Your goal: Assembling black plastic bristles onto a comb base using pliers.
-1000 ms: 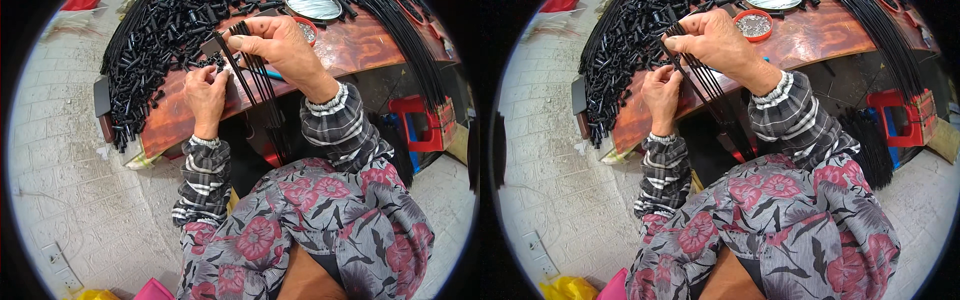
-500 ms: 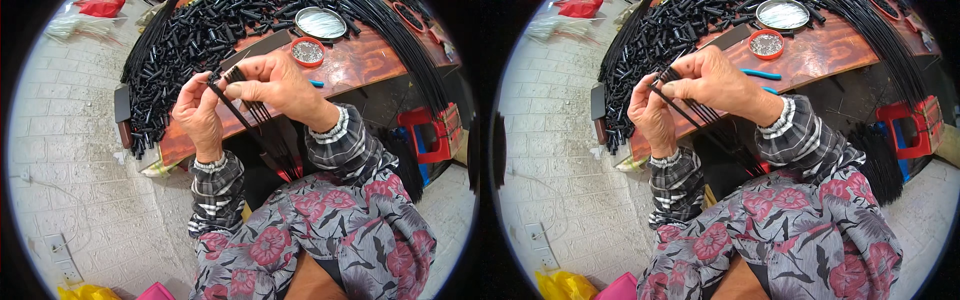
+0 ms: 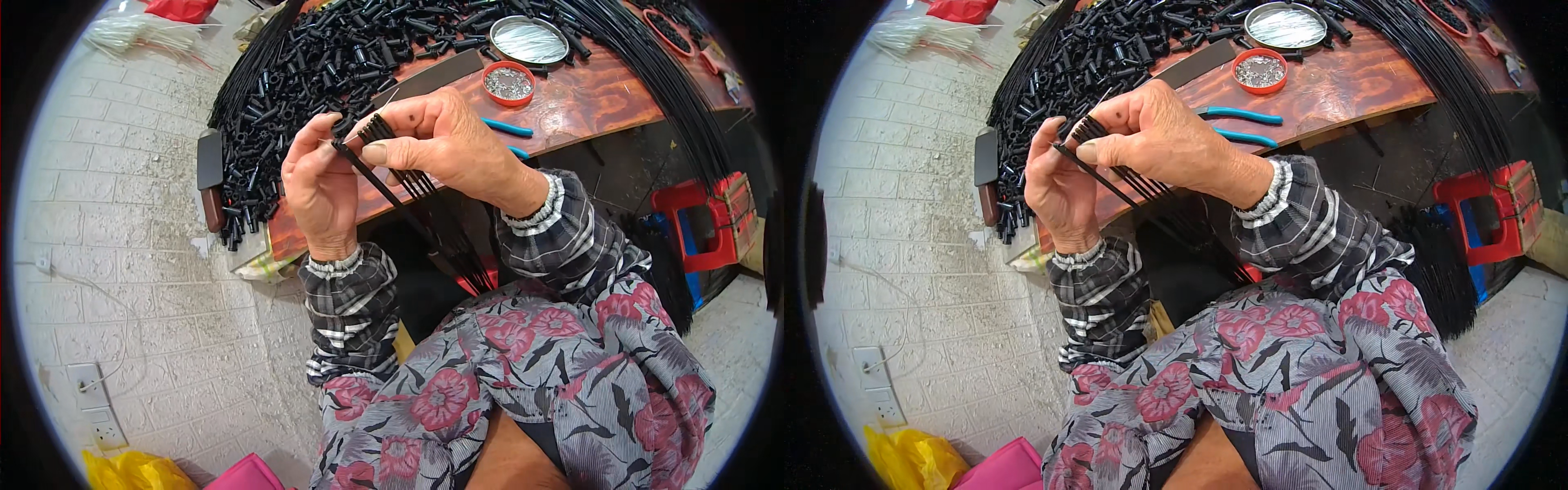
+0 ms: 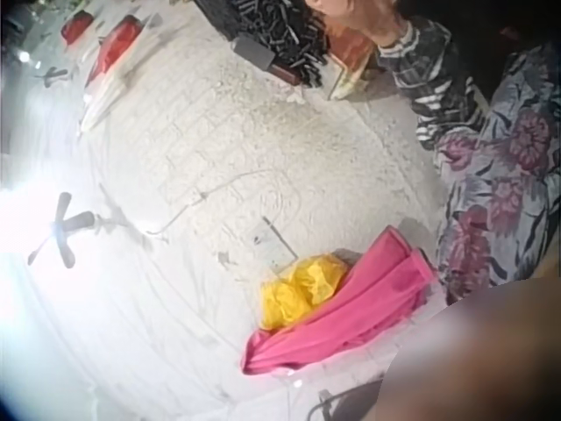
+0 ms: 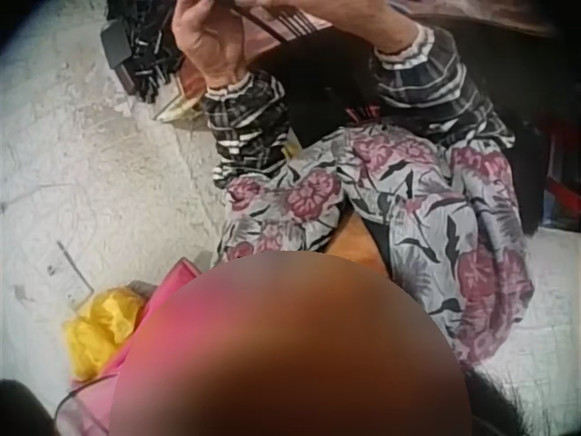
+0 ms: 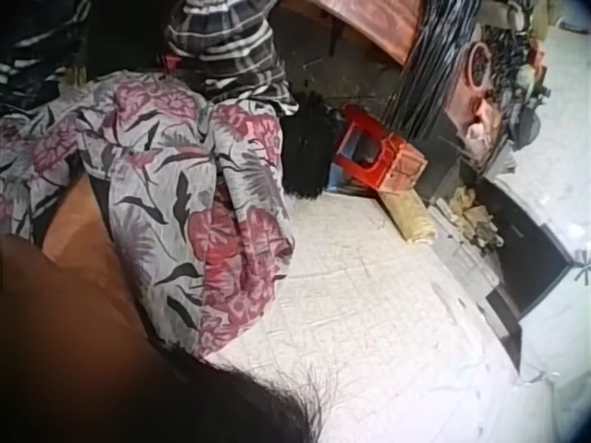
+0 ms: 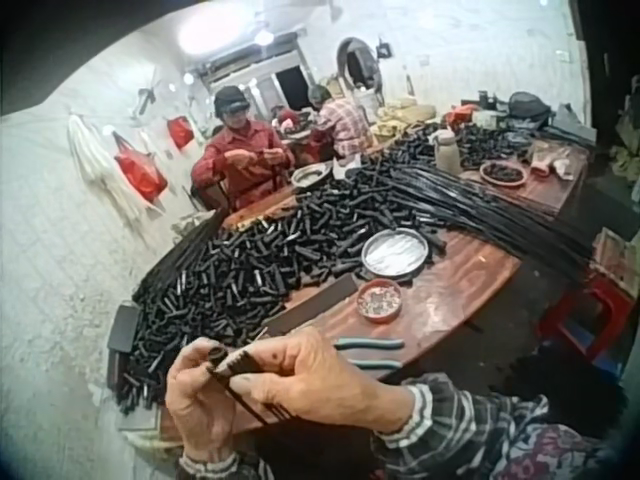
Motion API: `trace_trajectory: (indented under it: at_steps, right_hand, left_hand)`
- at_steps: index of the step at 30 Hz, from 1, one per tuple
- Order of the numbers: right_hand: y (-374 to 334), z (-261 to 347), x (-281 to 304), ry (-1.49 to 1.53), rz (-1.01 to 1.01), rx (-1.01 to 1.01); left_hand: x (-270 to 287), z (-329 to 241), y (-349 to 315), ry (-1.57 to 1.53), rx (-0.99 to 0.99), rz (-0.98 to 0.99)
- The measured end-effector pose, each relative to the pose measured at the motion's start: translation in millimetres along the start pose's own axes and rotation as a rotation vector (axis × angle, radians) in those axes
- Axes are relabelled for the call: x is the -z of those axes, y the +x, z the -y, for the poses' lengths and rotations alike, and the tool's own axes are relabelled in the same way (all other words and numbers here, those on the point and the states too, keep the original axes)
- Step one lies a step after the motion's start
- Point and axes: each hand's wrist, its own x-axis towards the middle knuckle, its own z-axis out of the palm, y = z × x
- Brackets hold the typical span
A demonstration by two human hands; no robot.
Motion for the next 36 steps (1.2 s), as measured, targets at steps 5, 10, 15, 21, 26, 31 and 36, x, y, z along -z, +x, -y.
trace_trajectory:
  at_steps: [5, 10, 15, 21, 26, 31, 36]
  right_hand:
    - [0.0, -1.0, 2.1, 0.013, -0.014, -0.044]
    - [1.4, -1.2, -1.4, -0.014, -0.029, 0.024]
    - [4.5, -7.3, -1.9, -0.035, -0.031, 0.009]
    - [9.1, -10.5, -0.5, -0.197, -0.109, 0.029]
    - [13.5, -18.3, -2.2, -0.274, -0.179, 0.07]
    - [16.4, -21.2, 0.5, -0.42, -0.173, 0.094]
    - [15.2, -13.1, -2.4, -0.541, -0.18, 0.052]
  left_hand:
    - [-9.9, -4.6, 2.8, -0.13, 0.089, 0.012]
    - [-13.9, -11.9, 7.4, -0.013, 0.135, -0.152]
    - [-28.7, -17.2, 10.2, 0.005, 0.194, -0.258]
    - [-34.3, -18.4, 15.3, 0.007, 0.269, -0.313]
    - [-40.0, -19.4, 9.5, 0.059, 0.302, -0.396]
    - [-36.6, -20.3, 7.7, 0.101, 0.278, -0.396]
    - [-31.8, -24.7, 2.9, 0.132, 0.258, -0.299]
